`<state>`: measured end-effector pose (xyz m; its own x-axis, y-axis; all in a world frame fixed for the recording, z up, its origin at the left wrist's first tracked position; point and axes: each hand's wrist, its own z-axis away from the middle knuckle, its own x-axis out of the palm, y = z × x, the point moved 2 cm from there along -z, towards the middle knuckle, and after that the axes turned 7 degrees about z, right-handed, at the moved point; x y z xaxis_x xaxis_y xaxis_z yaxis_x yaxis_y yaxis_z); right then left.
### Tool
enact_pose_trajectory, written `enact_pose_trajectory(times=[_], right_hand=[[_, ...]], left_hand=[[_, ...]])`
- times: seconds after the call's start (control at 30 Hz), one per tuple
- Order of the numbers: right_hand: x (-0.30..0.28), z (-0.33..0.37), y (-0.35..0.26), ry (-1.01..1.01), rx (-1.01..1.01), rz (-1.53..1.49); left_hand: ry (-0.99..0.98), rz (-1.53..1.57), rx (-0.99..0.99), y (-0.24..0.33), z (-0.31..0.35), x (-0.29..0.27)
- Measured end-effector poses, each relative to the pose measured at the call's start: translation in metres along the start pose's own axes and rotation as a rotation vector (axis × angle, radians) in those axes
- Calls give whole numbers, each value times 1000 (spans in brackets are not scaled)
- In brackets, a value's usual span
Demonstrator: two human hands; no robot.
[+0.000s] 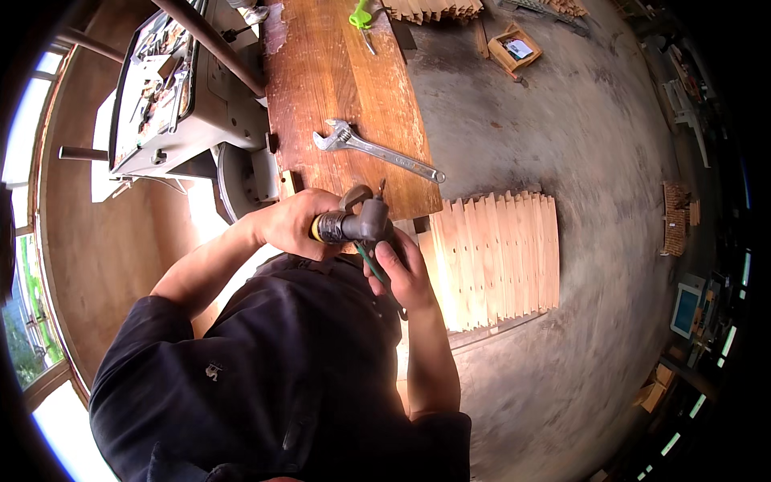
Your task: The person uses a hammer and a wrench to strike and adjust a metal tool held in a green clamp on a wooden workbench. The person repeatedly hits the tool with the hammer and uses the wrench to tighten or loosen parts of the tool.
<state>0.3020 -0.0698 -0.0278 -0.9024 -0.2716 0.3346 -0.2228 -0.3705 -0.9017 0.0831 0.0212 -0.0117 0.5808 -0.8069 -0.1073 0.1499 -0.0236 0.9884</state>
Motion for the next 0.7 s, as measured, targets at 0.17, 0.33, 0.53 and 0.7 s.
enact_pose_trajectory(times=[0.17, 0.33, 0.53, 0.7], right_hand=[[-4, 2, -23, -94, -125, 209], [-1, -2, -35, -143, -61, 242], [6, -1, -47, -72, 84, 320], [16, -2, -48, -12, 117, 236]], left_hand=[[-169, 9, 98, 22, 4, -8], [-190, 45, 147, 29, 4, -13], [-25, 22, 35, 20, 13, -12], [46, 14, 69, 35, 9, -25]])
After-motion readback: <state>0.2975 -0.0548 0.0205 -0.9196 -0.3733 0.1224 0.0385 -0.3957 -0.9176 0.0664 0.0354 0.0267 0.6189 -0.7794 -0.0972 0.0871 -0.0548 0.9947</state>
